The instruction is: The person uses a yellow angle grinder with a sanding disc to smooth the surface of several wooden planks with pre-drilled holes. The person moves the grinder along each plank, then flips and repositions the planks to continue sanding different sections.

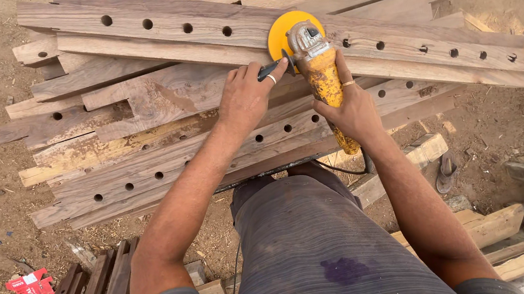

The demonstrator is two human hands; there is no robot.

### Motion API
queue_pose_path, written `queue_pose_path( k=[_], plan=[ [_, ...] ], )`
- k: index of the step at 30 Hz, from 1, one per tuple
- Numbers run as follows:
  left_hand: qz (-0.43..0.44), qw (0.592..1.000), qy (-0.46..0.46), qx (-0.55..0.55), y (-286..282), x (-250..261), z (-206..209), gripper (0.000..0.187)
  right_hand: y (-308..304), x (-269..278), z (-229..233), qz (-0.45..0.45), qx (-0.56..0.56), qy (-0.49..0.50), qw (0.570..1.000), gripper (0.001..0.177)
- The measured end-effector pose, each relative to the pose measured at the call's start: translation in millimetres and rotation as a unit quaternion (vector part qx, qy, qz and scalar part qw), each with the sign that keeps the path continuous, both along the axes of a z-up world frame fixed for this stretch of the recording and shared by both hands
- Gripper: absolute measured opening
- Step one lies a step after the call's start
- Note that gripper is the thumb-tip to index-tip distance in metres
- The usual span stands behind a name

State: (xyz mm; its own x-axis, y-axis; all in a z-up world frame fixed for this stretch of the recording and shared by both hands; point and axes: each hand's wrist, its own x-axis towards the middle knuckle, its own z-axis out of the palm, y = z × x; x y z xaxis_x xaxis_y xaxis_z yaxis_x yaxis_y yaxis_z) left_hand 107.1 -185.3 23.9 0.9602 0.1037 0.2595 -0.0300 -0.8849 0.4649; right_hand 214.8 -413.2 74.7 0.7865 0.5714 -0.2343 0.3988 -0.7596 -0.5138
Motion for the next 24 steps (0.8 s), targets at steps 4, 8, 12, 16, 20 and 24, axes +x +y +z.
queue_pose_path(
  k=[4,8,12,16,20,24],
  plan=[
    [-0.012,0.999,0.031,0.005,-24,13,-2,0.065,-27,4,0,-0.02,-0.012,0.006,1.0,0.113],
    [-0.028,0.998,0.051,0.009,-50,27,-6,0.066,-52,10,-1,-0.044,-0.053,0.028,0.997,0.114],
    [-0.046,0.997,0.054,0.008,-78,42,-10,0.069,-85,16,-1,-0.043,-0.052,-0.009,0.998,0.115],
    [-0.073,0.995,0.075,0.003,-116,64,-11,0.068,-126,22,1,-0.076,-0.058,-0.007,0.995,0.116],
    [-0.12,0.988,0.101,-0.005,-163,91,4,0.063,-174,21,10,-0.184,-0.064,0.031,0.98,0.117],
    [-0.175,0.968,0.16,-0.081,-166,118,22,0.071,-227,-10,21,-0.313,0.025,0.057,0.948,0.117]
  ],
)
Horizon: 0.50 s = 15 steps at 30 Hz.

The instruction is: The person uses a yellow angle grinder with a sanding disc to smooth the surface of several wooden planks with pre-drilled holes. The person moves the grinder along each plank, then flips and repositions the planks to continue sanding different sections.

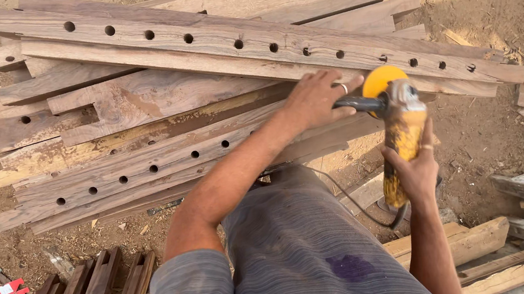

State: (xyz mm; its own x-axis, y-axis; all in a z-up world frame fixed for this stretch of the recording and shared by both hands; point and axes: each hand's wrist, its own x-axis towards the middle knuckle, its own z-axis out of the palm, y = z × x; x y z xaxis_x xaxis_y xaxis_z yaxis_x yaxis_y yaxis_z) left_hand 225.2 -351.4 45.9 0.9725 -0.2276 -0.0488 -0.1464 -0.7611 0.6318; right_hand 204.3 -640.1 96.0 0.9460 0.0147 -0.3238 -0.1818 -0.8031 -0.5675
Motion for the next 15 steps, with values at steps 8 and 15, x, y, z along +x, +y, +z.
queue_pose_path(
  k=[8,15],
  plan=[
    [0.016,0.951,0.144,0.272,188,1,-24,0.149,-89,-116,-26,-0.215,0.204,-0.088,0.951,0.086],
    [-0.039,0.946,0.139,0.291,194,26,-44,0.152,-90,-178,-46,-0.395,0.257,-0.058,0.88,0.078]
  ],
)
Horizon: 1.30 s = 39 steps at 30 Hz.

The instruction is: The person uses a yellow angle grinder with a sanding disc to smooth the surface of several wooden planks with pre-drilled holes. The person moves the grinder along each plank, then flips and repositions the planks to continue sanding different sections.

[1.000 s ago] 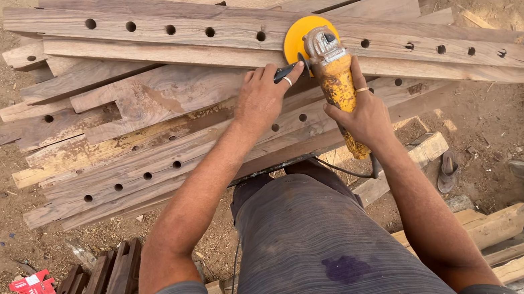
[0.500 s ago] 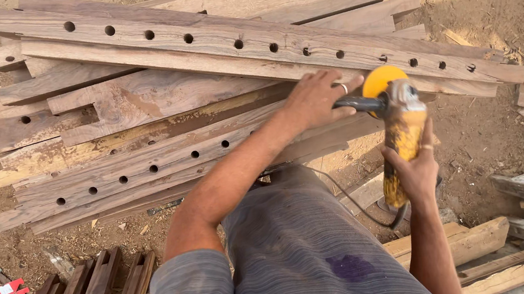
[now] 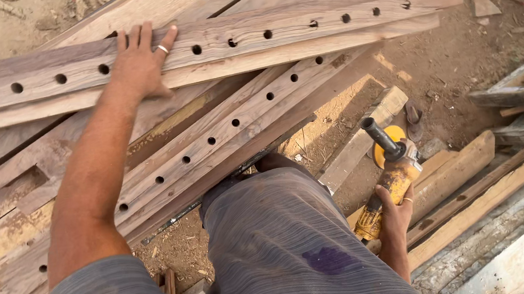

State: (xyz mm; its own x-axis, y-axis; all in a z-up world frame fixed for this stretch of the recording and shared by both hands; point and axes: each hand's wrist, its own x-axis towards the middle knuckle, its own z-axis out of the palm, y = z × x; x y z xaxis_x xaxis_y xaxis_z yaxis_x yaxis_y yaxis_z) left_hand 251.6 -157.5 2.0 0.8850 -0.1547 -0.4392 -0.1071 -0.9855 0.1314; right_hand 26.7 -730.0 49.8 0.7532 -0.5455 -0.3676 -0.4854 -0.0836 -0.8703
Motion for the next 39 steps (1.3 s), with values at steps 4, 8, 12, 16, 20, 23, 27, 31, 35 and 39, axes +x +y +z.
queue_pose_path(
  k=[4,8,12,16,20,23,27,31,35,39],
  plan=[
    [-0.015,0.999,0.034,0.028,-5,-9,-2,0.145,3,-10,-3,-0.013,0.054,-0.039,0.998,0.076],
    [-0.009,0.998,0.047,0.032,-25,-41,2,0.139,8,0,1,-0.003,0.015,-0.018,1.0,0.078],
    [0.02,1.0,-0.02,-0.007,-29,-68,-16,0.134,2,18,5,0.047,-0.002,-0.013,0.999,0.084],
    [0.059,0.997,-0.032,-0.038,-29,-76,-25,0.133,0,52,15,0.16,-0.018,-0.055,0.985,0.097],
    [0.129,0.986,-0.091,-0.058,-50,-105,-17,0.119,8,81,30,0.241,-0.103,-0.045,0.964,0.101],
    [0.217,0.946,-0.183,-0.159,-83,-134,-1,0.103,26,102,42,0.288,-0.14,-0.044,0.946,0.101],
    [0.274,0.874,-0.316,-0.248,-140,-169,22,0.08,50,133,55,0.352,-0.174,-0.015,0.92,0.103],
    [0.292,0.822,-0.39,-0.295,-177,-183,44,0.062,77,171,59,0.435,-0.263,0.026,0.861,0.105],
    [0.333,0.784,-0.417,-0.319,-169,-205,51,0.049,115,184,59,0.52,-0.268,-0.007,0.811,0.106],
    [0.317,0.801,-0.423,-0.282,-146,-215,45,0.043,165,184,60,0.569,-0.325,0.009,0.755,0.106]
  ],
)
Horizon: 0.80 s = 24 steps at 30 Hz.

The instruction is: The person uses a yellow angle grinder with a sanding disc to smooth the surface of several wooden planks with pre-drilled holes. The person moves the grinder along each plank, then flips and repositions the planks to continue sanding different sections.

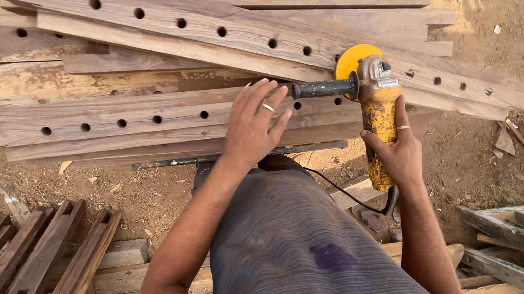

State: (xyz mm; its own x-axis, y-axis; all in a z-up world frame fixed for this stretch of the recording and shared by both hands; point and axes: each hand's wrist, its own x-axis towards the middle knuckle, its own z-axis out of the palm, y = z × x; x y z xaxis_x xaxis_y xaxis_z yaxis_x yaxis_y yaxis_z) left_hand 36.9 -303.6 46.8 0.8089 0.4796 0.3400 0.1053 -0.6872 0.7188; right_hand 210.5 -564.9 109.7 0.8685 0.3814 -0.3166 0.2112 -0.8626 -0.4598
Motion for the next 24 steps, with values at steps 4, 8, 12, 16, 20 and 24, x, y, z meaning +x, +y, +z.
queue_pose_path(
  k=[4,8,12,16,20,24],
  plan=[
    [-0.013,1.0,-0.013,0.025,40,-12,-8,0.037,72,-21,-2,0.077,-0.011,-0.028,0.997,0.107],
    [0.003,0.999,0.017,0.042,93,-39,-23,0.036,146,-44,-4,0.131,-0.034,-0.023,0.991,0.106],
    [0.02,0.996,0.065,0.064,149,-70,-39,0.043,223,-67,-5,0.188,-0.033,-0.02,0.981,0.105],
    [0.039,0.989,0.113,0.088,200,-103,-47,0.055,291,-92,-7,0.264,-0.031,-0.043,0.963,0.103],
    [0.044,0.983,0.141,0.111,226,-111,-41,0.06,325,-101,-8,0.274,-0.073,0.0,0.959,0.103],
    [0.017,0.989,0.13,0.072,213,-97,-32,0.054,308,-93,0,0.266,-0.046,-0.006,0.963,0.103]
  ],
)
